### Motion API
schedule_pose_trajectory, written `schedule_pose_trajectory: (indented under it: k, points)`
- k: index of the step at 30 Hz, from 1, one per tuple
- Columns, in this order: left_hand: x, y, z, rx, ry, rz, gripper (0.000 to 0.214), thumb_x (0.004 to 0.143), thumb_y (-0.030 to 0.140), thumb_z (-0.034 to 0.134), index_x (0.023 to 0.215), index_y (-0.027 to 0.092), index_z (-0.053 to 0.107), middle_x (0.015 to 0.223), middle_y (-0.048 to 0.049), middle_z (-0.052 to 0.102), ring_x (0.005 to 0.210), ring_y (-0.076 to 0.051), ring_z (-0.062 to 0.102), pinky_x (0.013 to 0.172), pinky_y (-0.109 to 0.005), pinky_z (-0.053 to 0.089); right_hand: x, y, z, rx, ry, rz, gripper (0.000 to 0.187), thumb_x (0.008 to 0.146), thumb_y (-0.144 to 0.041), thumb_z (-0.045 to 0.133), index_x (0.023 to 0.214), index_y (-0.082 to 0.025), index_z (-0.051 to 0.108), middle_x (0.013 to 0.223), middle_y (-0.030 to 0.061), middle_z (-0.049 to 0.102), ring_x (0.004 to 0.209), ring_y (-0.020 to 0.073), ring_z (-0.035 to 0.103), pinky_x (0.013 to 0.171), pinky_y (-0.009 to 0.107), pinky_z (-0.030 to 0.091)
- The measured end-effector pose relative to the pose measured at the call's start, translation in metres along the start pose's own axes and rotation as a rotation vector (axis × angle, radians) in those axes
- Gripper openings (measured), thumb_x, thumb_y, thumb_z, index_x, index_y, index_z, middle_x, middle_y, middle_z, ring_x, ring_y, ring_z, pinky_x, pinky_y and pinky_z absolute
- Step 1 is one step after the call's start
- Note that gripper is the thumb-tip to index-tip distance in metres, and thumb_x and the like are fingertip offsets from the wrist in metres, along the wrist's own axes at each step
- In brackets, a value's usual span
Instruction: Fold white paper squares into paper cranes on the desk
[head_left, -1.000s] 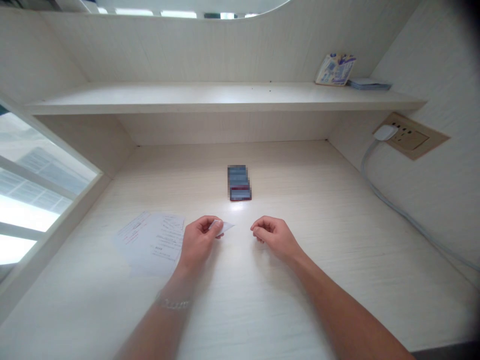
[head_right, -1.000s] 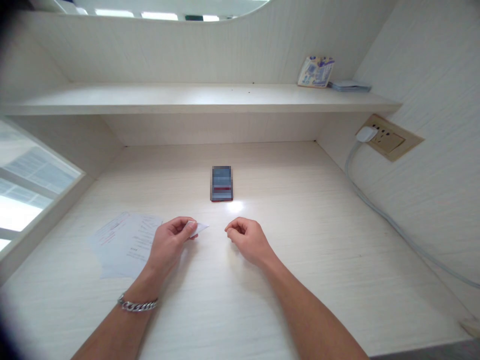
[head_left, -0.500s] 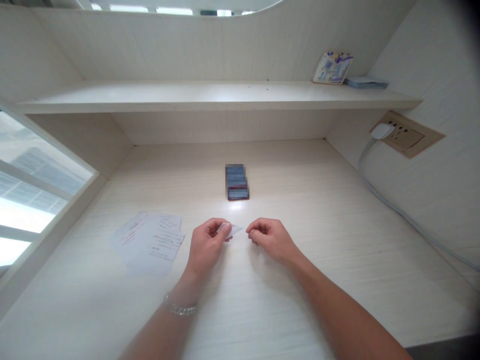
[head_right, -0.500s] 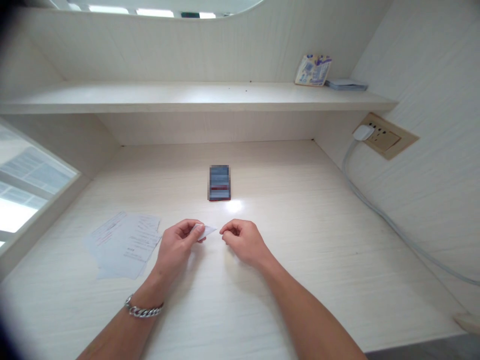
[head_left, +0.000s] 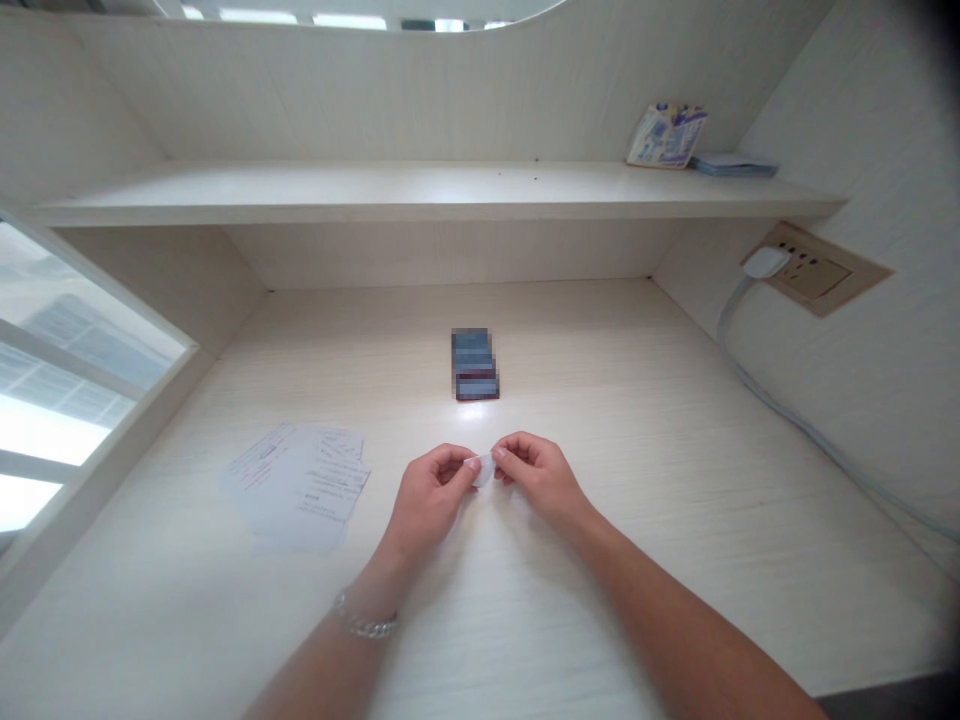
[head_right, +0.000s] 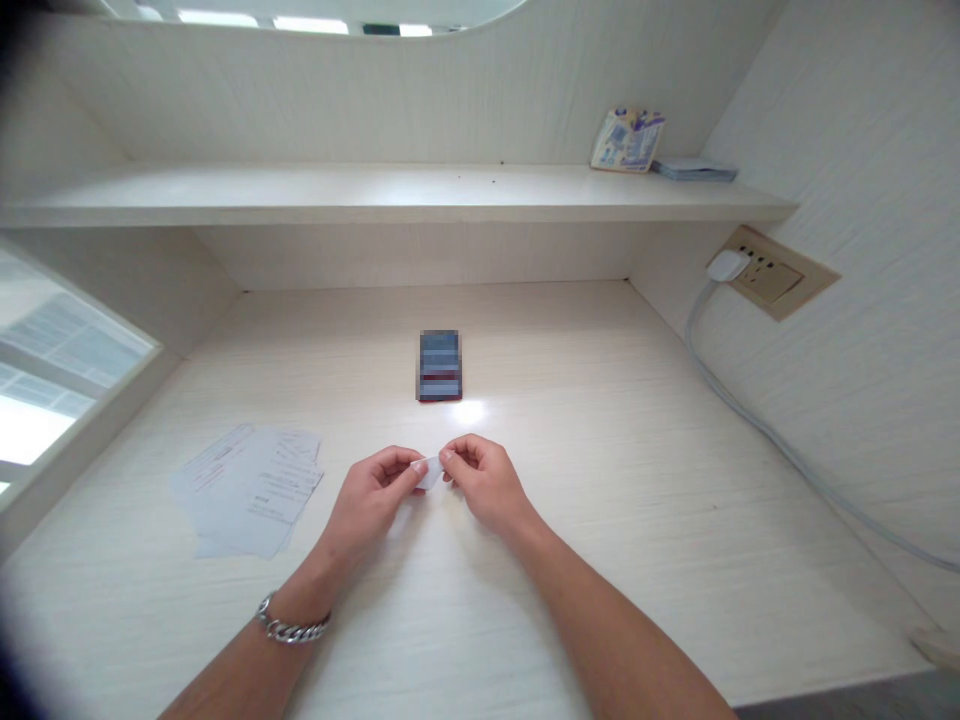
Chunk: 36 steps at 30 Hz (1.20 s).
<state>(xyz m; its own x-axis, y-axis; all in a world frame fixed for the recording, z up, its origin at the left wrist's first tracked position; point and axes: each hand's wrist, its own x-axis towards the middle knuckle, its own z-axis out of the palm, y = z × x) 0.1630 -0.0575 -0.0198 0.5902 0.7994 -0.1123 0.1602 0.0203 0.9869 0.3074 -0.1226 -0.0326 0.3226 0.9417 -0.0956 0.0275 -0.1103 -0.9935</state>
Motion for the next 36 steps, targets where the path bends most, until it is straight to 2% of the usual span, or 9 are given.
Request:
schedule_pose_trajectory:
  k: [7, 14, 21, 27, 29, 32, 36]
  points:
    - [-0.005, 0.006, -0.004, 0.289, -0.133, 0.090, 0.018, 0.079, 0.028, 0.051, 0.075, 0.017, 0.065, 0.070, -0.0018, 0.066, 0.064, -0.014, 0.058, 0.060, -0.023, 0.042, -0.005, -0.007, -0.005, -0.296, -0.139, -0.038, 0.014, 0.077, -0.025, 0.054, 0.074, -0.015, 0.063, 0.066, 0.0007, 0.060, 0.061, 0.0119, 0.052, 0.055, 0.022, 0.038]
    - [-0.004, 0.012, -0.008, 0.322, -0.172, 0.067, 0.016, 0.073, 0.022, 0.051, 0.068, 0.017, 0.065, 0.064, -0.0012, 0.065, 0.060, -0.014, 0.055, 0.054, -0.022, 0.039, -0.004, -0.011, -0.010, -0.249, -0.192, 0.031, 0.012, 0.075, -0.024, 0.055, 0.071, -0.014, 0.063, 0.060, -0.0001, 0.058, 0.056, 0.0108, 0.049, 0.051, 0.021, 0.037]
    - [-0.003, 0.011, -0.011, 0.331, -0.191, 0.022, 0.016, 0.071, 0.022, 0.050, 0.068, 0.017, 0.065, 0.060, -0.0014, 0.064, 0.054, -0.013, 0.053, 0.050, -0.022, 0.037, 0.001, -0.011, -0.022, -0.153, -0.176, 0.091, 0.012, 0.072, -0.024, 0.058, 0.070, -0.013, 0.062, 0.057, 0.0000, 0.057, 0.054, 0.0108, 0.050, 0.051, 0.022, 0.038]
    - [0.000, 0.004, -0.019, 0.340, -0.144, 0.004, 0.014, 0.072, 0.022, 0.051, 0.070, 0.017, 0.064, 0.061, -0.0010, 0.063, 0.056, -0.014, 0.055, 0.052, -0.022, 0.039, 0.006, -0.013, -0.041, -0.086, -0.043, 0.034, 0.015, 0.073, -0.027, 0.057, 0.069, -0.013, 0.060, 0.055, -0.0023, 0.052, 0.051, 0.0096, 0.047, 0.051, 0.022, 0.037]
    - [0.001, 0.004, -0.016, 0.284, -0.116, -0.001, 0.014, 0.073, 0.023, 0.052, 0.073, 0.017, 0.065, 0.065, -0.0023, 0.065, 0.059, -0.015, 0.057, 0.055, -0.023, 0.042, 0.005, -0.013, -0.038, -0.128, -0.091, 0.035, 0.013, 0.073, -0.026, 0.057, 0.069, -0.014, 0.060, 0.057, -0.0013, 0.054, 0.053, 0.0104, 0.048, 0.052, 0.022, 0.037]
    - [-0.002, 0.006, -0.008, 0.226, -0.148, 0.012, 0.018, 0.075, 0.027, 0.052, 0.077, 0.017, 0.066, 0.071, -0.0041, 0.067, 0.064, -0.016, 0.058, 0.058, -0.024, 0.043, -0.001, -0.014, -0.023, -0.196, -0.155, 0.029, 0.013, 0.074, -0.024, 0.055, 0.072, -0.015, 0.062, 0.060, -0.0005, 0.057, 0.056, 0.0113, 0.050, 0.052, 0.022, 0.038]
    - [-0.005, 0.011, -0.003, 0.240, -0.171, 0.046, 0.017, 0.074, 0.024, 0.051, 0.073, 0.017, 0.066, 0.069, -0.0028, 0.066, 0.062, -0.015, 0.057, 0.056, -0.023, 0.042, -0.005, -0.015, -0.010, -0.265, -0.176, 0.009, 0.013, 0.074, -0.023, 0.055, 0.072, -0.015, 0.064, 0.062, 0.0002, 0.059, 0.056, 0.0112, 0.050, 0.051, 0.022, 0.037]
